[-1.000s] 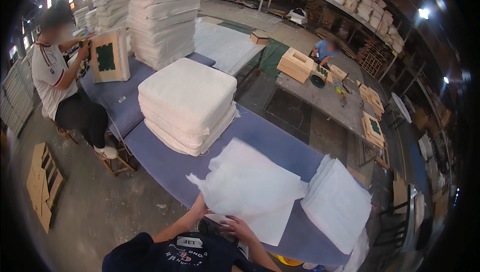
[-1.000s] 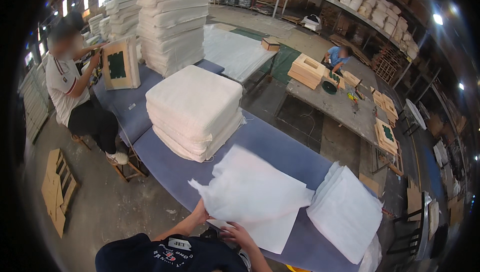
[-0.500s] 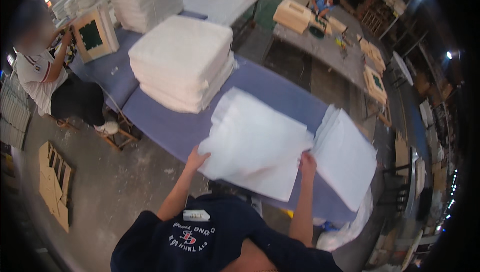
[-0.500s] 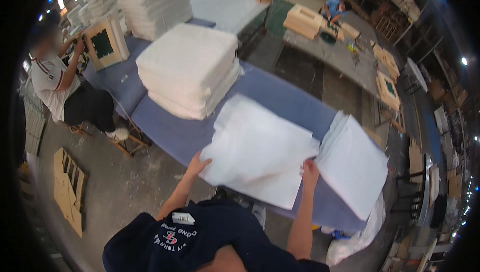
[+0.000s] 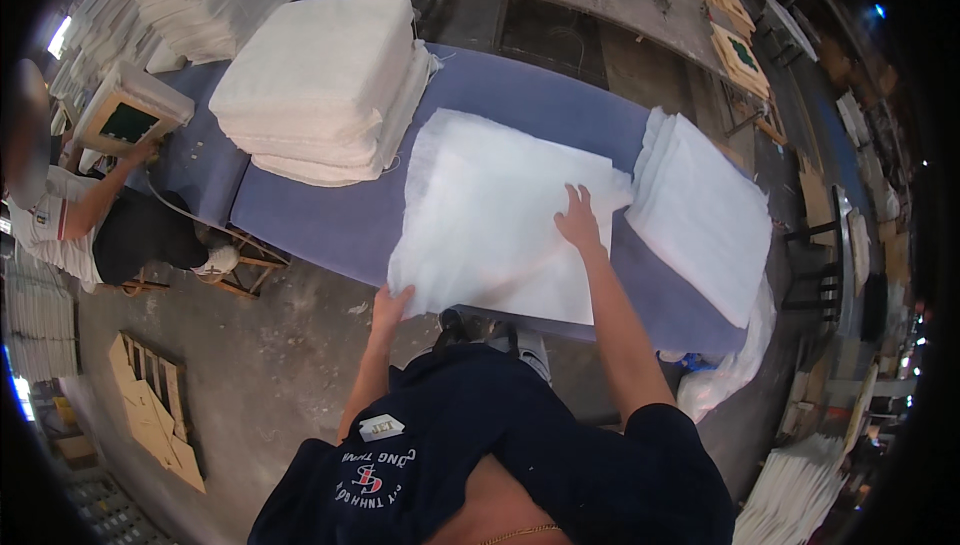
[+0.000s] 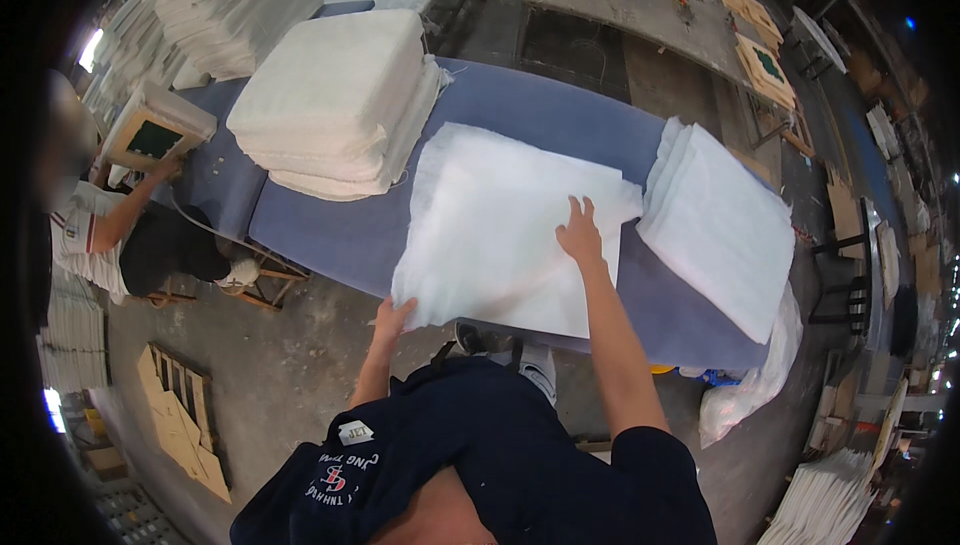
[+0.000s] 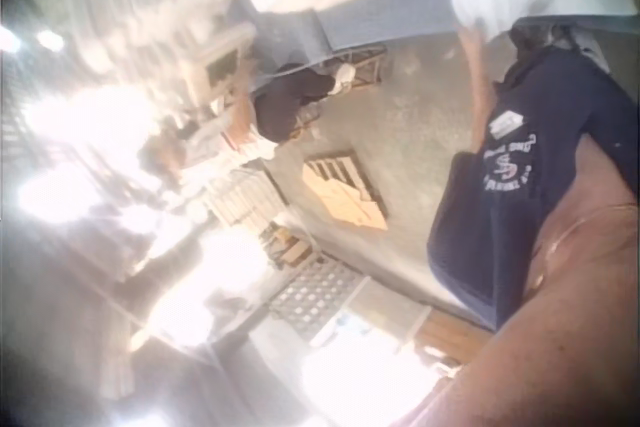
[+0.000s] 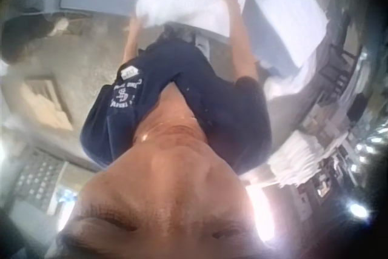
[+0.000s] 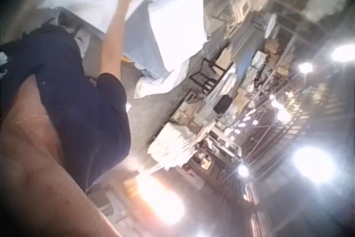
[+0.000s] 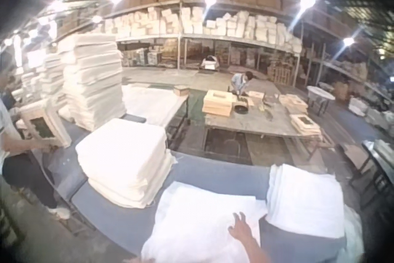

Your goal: The person repeatedly picks up white cushion-like objects, wraps them in white fabric, and places them on a blue table. The person also handles a wooden frame and a yellow bucket during the process.

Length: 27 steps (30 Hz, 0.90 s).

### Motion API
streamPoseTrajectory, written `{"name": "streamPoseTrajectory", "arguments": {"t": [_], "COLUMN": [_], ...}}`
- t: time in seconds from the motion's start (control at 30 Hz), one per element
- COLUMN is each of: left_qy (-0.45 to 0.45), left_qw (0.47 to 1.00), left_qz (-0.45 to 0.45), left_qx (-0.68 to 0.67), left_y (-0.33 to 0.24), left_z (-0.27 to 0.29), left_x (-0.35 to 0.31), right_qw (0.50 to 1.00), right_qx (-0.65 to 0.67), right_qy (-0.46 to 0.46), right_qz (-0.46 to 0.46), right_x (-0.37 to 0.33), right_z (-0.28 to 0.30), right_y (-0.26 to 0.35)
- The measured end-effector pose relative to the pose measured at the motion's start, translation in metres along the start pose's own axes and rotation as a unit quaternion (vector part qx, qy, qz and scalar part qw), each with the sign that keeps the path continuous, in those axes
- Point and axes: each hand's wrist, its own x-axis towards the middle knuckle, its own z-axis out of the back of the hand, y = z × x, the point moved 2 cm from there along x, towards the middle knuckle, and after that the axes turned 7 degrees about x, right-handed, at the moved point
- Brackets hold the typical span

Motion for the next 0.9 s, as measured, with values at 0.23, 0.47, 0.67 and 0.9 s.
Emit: {"name": "streamPoseTrajectory", "arguments": {"t": [0.23,0.47,0.67,0.9], "left_qy": [0.004,-0.007,0.023,0.027], "left_qw": [0.976,0.986,0.979,0.981], "left_qz": [-0.104,-0.092,-0.088,-0.076], "left_qx": [0.194,0.14,0.184,0.175], "left_y": [0.003,0.004,0.021,-0.039], "left_z": [0.015,0.011,0.014,0.016], "left_x": [0.018,0.005,0.019,0.014], "right_qw": [0.994,0.968,0.793,0.758], "right_qx": [-0.062,0.187,0.493,0.498], "right_qy": [0.084,-0.162,-0.024,-0.001], "right_qz": [0.015,0.029,-0.357,-0.423], "right_x": [-0.019,-0.088,-0.219,-0.234], "right_z": [-0.042,0.018,0.034,0.066], "right_y": [0.008,-0.04,-0.145,-0.081]}}
